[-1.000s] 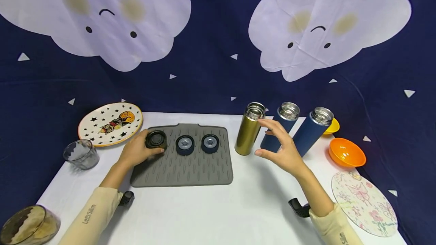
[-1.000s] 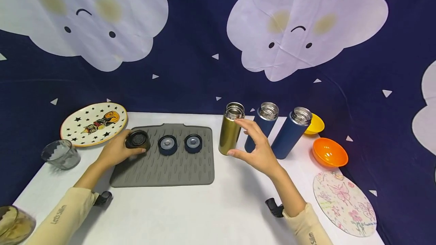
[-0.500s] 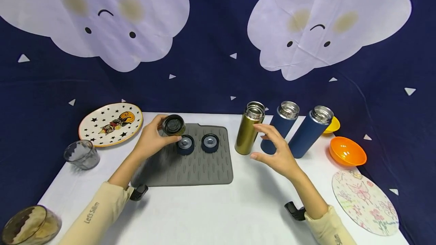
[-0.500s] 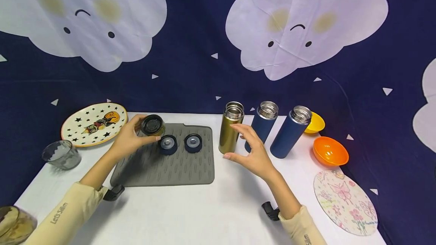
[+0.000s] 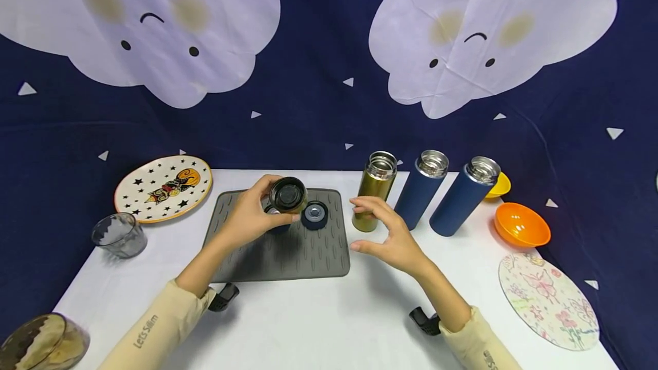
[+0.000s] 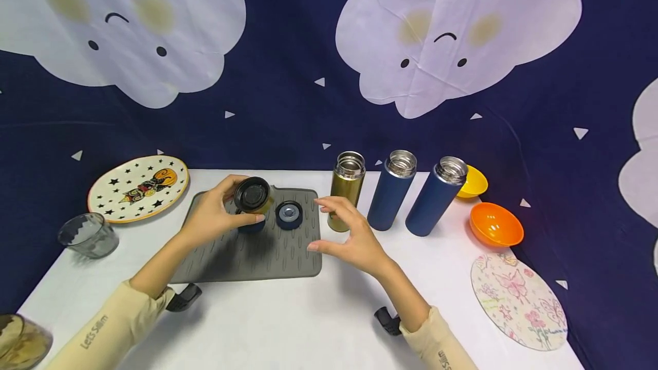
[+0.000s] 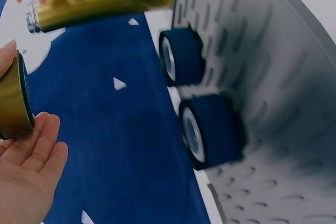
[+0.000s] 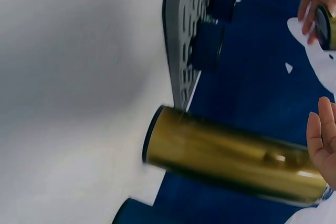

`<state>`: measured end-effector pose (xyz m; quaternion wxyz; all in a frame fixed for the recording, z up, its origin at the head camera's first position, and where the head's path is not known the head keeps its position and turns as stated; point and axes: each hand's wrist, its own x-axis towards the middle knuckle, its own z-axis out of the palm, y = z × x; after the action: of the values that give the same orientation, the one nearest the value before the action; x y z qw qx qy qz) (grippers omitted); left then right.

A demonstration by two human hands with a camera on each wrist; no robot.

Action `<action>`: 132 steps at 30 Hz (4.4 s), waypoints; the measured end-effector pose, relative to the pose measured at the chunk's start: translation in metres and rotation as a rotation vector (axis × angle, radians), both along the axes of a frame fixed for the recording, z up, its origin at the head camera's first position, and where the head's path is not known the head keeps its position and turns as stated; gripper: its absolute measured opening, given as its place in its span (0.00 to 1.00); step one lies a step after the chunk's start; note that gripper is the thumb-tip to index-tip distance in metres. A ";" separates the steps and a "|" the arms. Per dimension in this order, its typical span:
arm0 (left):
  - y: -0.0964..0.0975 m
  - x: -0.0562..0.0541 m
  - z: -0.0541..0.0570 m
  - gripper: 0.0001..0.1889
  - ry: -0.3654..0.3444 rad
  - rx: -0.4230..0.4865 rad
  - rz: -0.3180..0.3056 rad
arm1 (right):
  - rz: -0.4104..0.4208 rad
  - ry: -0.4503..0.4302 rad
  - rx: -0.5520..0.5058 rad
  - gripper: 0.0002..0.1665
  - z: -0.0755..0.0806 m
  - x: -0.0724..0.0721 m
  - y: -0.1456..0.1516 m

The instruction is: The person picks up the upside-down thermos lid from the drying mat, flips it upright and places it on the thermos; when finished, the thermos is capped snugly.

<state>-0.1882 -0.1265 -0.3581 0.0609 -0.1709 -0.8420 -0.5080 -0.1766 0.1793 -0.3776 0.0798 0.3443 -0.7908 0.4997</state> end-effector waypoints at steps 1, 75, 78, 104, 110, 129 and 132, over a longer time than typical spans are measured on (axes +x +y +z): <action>0.003 0.001 0.001 0.37 0.006 0.006 -0.012 | 0.007 -0.005 0.000 0.44 0.000 0.000 -0.003; 0.043 0.013 -0.009 0.37 -0.092 0.257 -0.148 | -0.225 0.473 0.035 0.47 -0.014 0.007 -0.041; 0.049 0.001 -0.004 0.38 -0.062 0.284 -0.112 | -0.343 0.451 -0.030 0.52 -0.014 0.004 -0.036; 0.163 -0.080 0.020 0.38 0.139 0.219 -0.090 | -0.862 -0.010 -0.216 0.45 -0.032 -0.059 -0.040; 0.161 -0.087 0.018 0.41 0.203 0.130 -0.117 | -0.854 0.019 -0.199 0.47 -0.033 -0.061 -0.038; 0.169 -0.081 0.028 0.48 0.321 -0.110 -0.059 | -0.875 0.085 -0.178 0.46 -0.035 -0.059 -0.041; 0.174 -0.080 0.017 0.43 0.403 -0.005 0.028 | -0.874 0.110 -0.175 0.48 -0.036 -0.060 -0.041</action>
<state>-0.2686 0.0477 -0.3411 0.2350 -0.2578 -0.8162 -0.4606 -0.2365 0.1379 -0.4136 0.3540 -0.0040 -0.8115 0.4649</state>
